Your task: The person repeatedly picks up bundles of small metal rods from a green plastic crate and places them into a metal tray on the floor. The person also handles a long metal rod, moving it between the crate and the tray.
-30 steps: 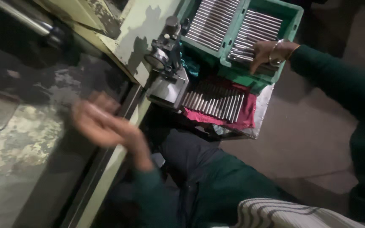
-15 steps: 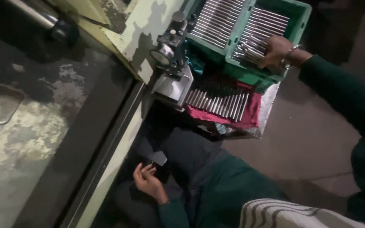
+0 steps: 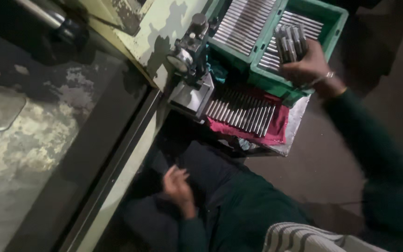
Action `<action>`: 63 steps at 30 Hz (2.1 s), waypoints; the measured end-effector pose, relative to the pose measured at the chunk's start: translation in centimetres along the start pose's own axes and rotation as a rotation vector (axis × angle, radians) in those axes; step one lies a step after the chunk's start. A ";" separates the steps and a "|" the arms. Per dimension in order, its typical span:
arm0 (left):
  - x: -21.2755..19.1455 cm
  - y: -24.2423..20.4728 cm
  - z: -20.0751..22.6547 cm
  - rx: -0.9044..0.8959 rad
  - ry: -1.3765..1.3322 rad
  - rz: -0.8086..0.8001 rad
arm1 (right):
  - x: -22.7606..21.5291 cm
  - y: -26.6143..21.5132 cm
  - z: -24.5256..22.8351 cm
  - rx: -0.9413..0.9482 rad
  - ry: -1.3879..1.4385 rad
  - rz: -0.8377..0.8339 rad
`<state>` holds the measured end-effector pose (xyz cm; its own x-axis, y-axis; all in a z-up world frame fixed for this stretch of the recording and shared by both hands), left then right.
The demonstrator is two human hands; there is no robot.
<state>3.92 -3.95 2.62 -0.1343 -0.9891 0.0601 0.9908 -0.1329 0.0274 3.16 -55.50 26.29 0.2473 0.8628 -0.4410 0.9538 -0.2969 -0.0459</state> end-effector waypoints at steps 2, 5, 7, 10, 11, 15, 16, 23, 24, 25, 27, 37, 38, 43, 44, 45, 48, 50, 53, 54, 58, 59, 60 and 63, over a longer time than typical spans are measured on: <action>6.3 -0.6 3.5 0.237 0.230 -0.219 | 4.3 -1.5 -1.4 0.028 0.327 0.016; 15.2 -0.1 4.9 -0.111 -0.302 -0.412 | 12.7 -3.9 -3.4 -0.199 0.542 0.089; 18.0 -0.3 5.2 -0.337 -0.843 -0.307 | 18.2 -6.9 -2.3 -0.048 0.712 0.178; 18.3 -0.2 5.3 -0.627 -1.341 -0.127 | 23.6 -9.0 -4.4 -0.252 0.459 0.097; 17.8 0.2 5.8 -0.653 -1.349 -0.169 | 24.7 -9.5 -5.5 -0.326 0.321 0.030; 15.0 0.1 8.5 -0.528 -1.410 -0.307 | 26.6 -11.4 -9.8 -0.618 0.266 -0.092; 14.6 0.0 9.1 -0.497 -1.424 -0.324 | 26.6 -11.7 -10.2 -0.596 0.271 -0.112; 13.5 -0.7 11.2 -0.396 -1.478 -0.430 | 29.1 -13.1 -12.6 -0.490 -0.303 0.071; 13.7 -0.7 11.2 -0.391 -1.486 -0.445 | 29.0 -13.2 -12.9 -0.428 -0.524 0.170; 13.9 -0.8 11.0 -0.393 -1.498 -0.447 | 28.9 -13.2 -13.1 -0.444 -0.444 0.103; 14.0 -0.9 10.6 -0.387 -1.533 -0.446 | 28.1 -13.3 -13.2 -0.474 -0.276 -0.032; 14.2 -1.2 11.5 -0.325 -1.546 -0.466 | 36.3 -14.7 -10.5 0.087 -1.165 0.455; 14.2 -1.2 11.6 -0.328 -1.540 -0.459 | 36.9 -14.6 -10.6 0.124 -1.204 0.426; 14.0 -1.6 9.3 -0.349 -1.486 -0.400 | 31.9 -13.5 -11.2 -0.174 -0.618 0.228; 14.1 -1.8 8.3 -0.359 -1.473 -0.379 | 29.5 -13.2 -10.6 -0.372 -0.226 0.019; 14.1 -2.1 7.2 -0.380 -1.452 -0.345 | 28.4 -13.3 -10.3 -0.563 0.172 -0.186; 13.7 -3.1 3.5 -0.459 -1.363 -0.182 | 28.3 -12.5 -6.4 -0.407 0.319 -0.081; 13.1 -4.5 1.4 -0.566 -1.268 -0.080 | 29.0 -12.0 -2.6 -0.184 0.601 -0.080; 12.1 -5.5 0.0 -0.646 -1.143 -0.192 | 29.4 -11.2 1.7 0.084 0.872 -0.024; 11.8 -5.6 -0.3 -0.654 -1.105 -0.258 | 29.1 -10.9 2.7 0.163 0.935 0.004; 9.9 -4.8 -1.6 -0.700 -0.981 -0.292 | 26.8 -9.1 4.5 0.225 0.948 0.102; 9.7 -4.3 -1.9 -0.694 -0.941 -0.313 | 26.2 -8.6 4.7 0.236 0.955 0.149; 9.5 -3.7 -2.1 -0.687 -0.901 -0.333 | 25.7 -8.1 5.0 0.246 0.962 0.195; 9.5 -2.2 -2.7 -0.711 -0.853 -0.364 | 24.5 -6.2 5.6 0.281 0.935 0.186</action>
<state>0.51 -13.27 0.40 -0.1136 -0.5579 0.8221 0.6426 -0.6724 -0.3675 2.38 -34.77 10.74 0.5392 0.7325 0.4156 0.8410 -0.4423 -0.3115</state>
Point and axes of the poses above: each hand's wrist, its own y-axis towards the middle knuckle, its own x-axis out of the palm, z = x × y, the point moved 5 cm from there along y, towards the middle knuckle, and after that the axes turned 11 degrees about -z, right-handed, at the moved point
